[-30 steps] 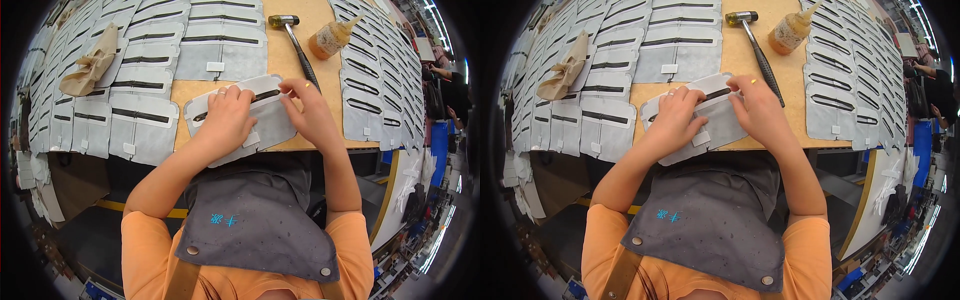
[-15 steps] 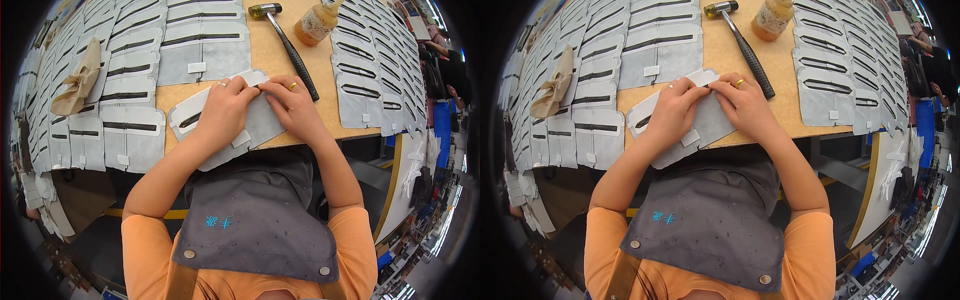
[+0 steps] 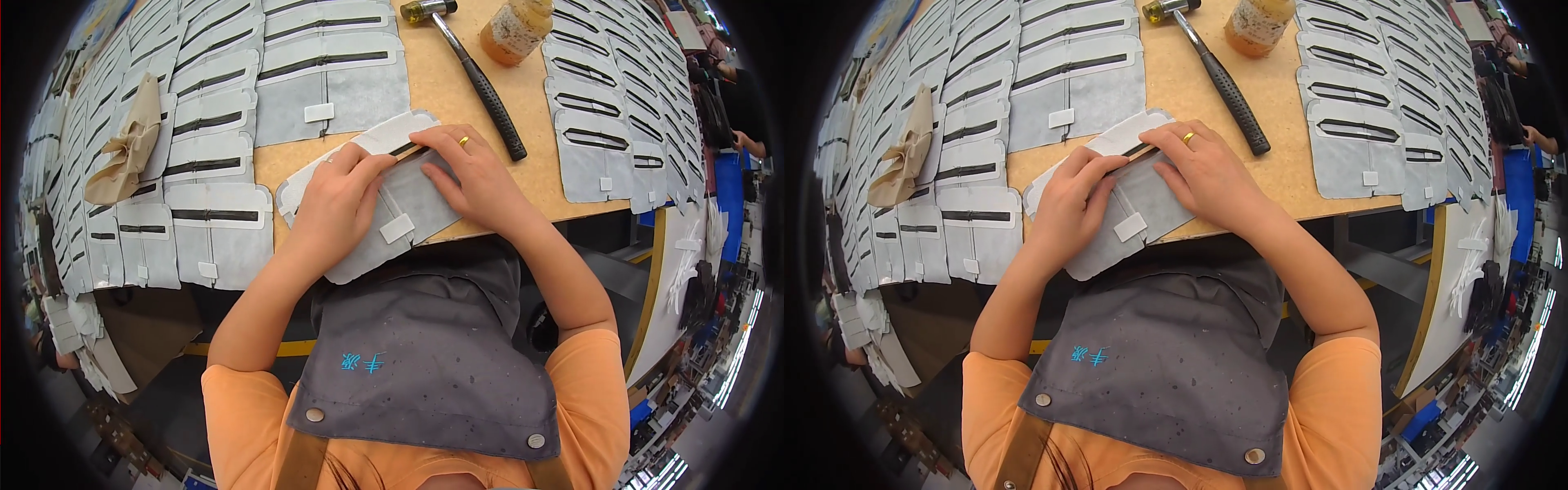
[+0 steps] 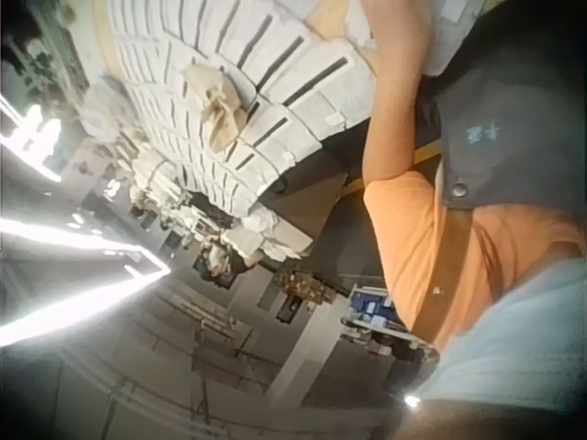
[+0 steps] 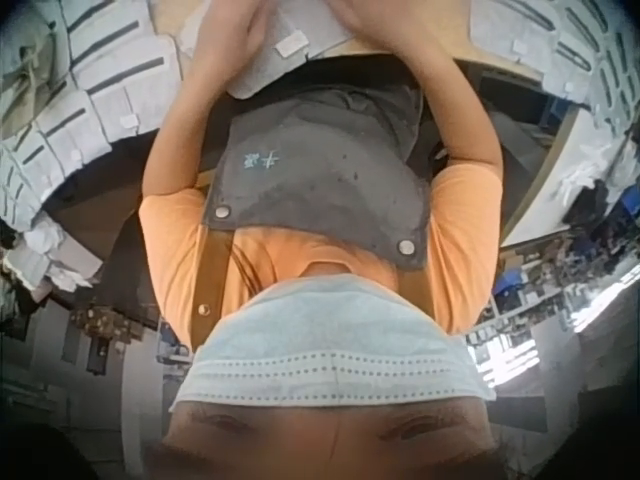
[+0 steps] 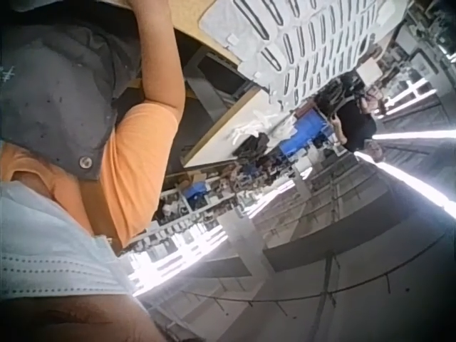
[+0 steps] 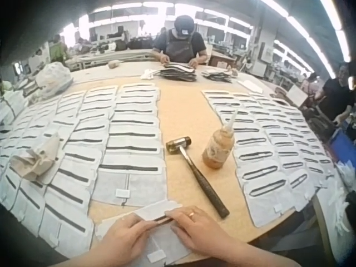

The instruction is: The recorder is gluing and assembling leather components for wallets or pouches at a factory workstation.

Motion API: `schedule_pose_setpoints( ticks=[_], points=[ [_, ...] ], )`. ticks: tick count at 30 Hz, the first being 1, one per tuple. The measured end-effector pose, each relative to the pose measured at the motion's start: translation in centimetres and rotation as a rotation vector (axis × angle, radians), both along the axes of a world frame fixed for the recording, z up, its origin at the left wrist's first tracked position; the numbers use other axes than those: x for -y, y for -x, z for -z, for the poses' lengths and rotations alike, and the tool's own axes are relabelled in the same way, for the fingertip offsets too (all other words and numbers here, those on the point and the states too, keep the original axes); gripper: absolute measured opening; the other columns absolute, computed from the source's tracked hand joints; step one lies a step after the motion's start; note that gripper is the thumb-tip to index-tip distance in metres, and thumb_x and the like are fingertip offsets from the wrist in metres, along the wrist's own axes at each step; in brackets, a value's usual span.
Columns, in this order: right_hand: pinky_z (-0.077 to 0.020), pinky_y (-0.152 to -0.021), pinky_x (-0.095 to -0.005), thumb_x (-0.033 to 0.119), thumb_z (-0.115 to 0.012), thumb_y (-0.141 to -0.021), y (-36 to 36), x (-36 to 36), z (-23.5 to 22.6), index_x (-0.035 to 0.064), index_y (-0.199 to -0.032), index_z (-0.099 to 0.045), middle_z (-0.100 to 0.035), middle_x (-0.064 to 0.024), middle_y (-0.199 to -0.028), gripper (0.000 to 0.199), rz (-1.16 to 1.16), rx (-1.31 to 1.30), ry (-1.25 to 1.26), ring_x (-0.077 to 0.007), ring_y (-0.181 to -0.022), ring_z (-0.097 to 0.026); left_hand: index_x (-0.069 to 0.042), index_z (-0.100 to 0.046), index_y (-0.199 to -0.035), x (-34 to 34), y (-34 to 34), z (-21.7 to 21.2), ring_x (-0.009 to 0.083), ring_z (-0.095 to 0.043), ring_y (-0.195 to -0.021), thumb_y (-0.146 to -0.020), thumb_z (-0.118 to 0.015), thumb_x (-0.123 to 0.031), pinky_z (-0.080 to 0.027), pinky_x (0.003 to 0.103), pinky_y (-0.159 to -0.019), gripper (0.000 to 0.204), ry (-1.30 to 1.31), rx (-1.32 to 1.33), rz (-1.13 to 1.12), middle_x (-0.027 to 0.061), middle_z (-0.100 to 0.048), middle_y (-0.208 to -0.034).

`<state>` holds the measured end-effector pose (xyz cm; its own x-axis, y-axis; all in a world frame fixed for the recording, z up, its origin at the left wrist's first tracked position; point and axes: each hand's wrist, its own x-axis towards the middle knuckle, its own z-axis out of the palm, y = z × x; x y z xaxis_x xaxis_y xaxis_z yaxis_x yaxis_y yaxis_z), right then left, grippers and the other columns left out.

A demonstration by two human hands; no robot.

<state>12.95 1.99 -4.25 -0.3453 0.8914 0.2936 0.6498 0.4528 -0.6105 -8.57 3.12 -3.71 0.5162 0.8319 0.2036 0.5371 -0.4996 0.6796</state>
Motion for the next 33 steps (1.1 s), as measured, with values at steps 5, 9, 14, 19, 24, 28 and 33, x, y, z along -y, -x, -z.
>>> schedule_pose_setpoints(
  ticks=[5,9,14,19,24,28,33],
  points=[
    [-0.0460,-0.091,-0.0394,0.001,-0.062,-0.077,-0.4,0.0,0.2,0.0046,-0.107,-0.064,-0.063,-0.0064,-0.106,0.030,-0.117,0.181,-0.203,-0.0269,-0.104,-0.058,-0.007,-0.065,-0.113,0.5,0.1,0.2,0.0265,-0.054,-0.082,-0.079,-0.061,0.003,-0.044,0.037,-0.073,0.036,-0.211,-0.173,0.039,0.0078,-0.056,-0.090],
    [-0.0458,-0.090,-0.0389,0.002,-0.062,-0.074,-1.8,-0.1,-0.2,0.0045,-0.102,-0.065,-0.063,-0.0053,-0.106,0.028,-0.073,0.356,-0.306,-0.0256,-0.103,-0.058,-0.009,-0.065,-0.115,0.8,0.2,-0.1,0.0245,-0.051,-0.081,-0.075,-0.061,0.004,-0.042,0.037,-0.073,0.043,-0.321,-0.319,0.064,0.0046,-0.054,-0.092],
    [-0.0448,-0.089,-0.0392,0.006,-0.064,-0.079,1.8,0.1,-0.6,0.0051,-0.101,-0.064,-0.062,-0.0071,-0.102,0.021,-0.059,-0.004,-0.031,-0.0267,-0.100,-0.058,-0.006,-0.063,-0.113,0.9,0.2,0.2,0.0279,-0.054,-0.087,-0.079,-0.061,0.003,-0.044,0.039,-0.077,0.036,-0.241,-0.233,0.009,0.0073,-0.056,-0.096],
    [-0.0437,-0.087,-0.0388,0.010,-0.065,-0.084,2.8,-0.3,-0.4,0.0073,-0.102,-0.064,-0.061,-0.0062,-0.099,0.018,-0.114,-0.038,0.054,-0.0267,-0.099,-0.055,-0.003,-0.062,-0.105,1.7,2.1,-0.4,0.0309,-0.057,-0.089,-0.083,-0.061,0.001,-0.045,0.039,-0.077,0.023,0.021,-0.072,-0.139,0.0117,-0.057,-0.095],
    [-0.0434,-0.087,-0.0365,0.010,-0.067,-0.083,3.1,-1.1,-1.0,0.0098,-0.106,-0.066,-0.061,-0.0054,-0.100,0.024,-0.194,0.051,0.101,-0.0257,-0.097,-0.054,-0.002,-0.064,-0.100,1.8,2.5,-0.2,0.0301,-0.058,-0.086,-0.083,-0.061,0.002,-0.045,0.037,-0.075,0.018,0.025,-0.016,-0.154,0.0121,-0.058,-0.091],
    [-0.0405,-0.080,-0.0364,0.009,-0.063,-0.083,3.1,-1.0,-0.8,0.0117,-0.099,-0.066,-0.062,-0.0018,-0.099,0.016,-0.220,0.085,0.028,-0.0222,-0.094,-0.056,-0.003,-0.066,-0.100,2.0,2.6,0.3,0.0295,-0.057,-0.087,-0.084,-0.060,0.003,-0.045,0.037,-0.075,0.019,0.018,0.010,-0.157,0.0114,-0.058,-0.091],
    [-0.0410,-0.077,-0.0351,0.009,-0.063,-0.078,3.2,-0.6,-0.5,0.0110,-0.097,-0.065,-0.062,-0.0006,-0.099,0.019,-0.229,0.203,-0.133,-0.0191,-0.093,-0.056,-0.006,-0.067,-0.103,2.0,2.7,0.3,0.0261,-0.055,-0.081,-0.079,-0.061,0.003,-0.042,0.037,-0.072,0.027,-0.171,-0.062,-0.095,0.0051,-0.058,-0.090]
  ],
)
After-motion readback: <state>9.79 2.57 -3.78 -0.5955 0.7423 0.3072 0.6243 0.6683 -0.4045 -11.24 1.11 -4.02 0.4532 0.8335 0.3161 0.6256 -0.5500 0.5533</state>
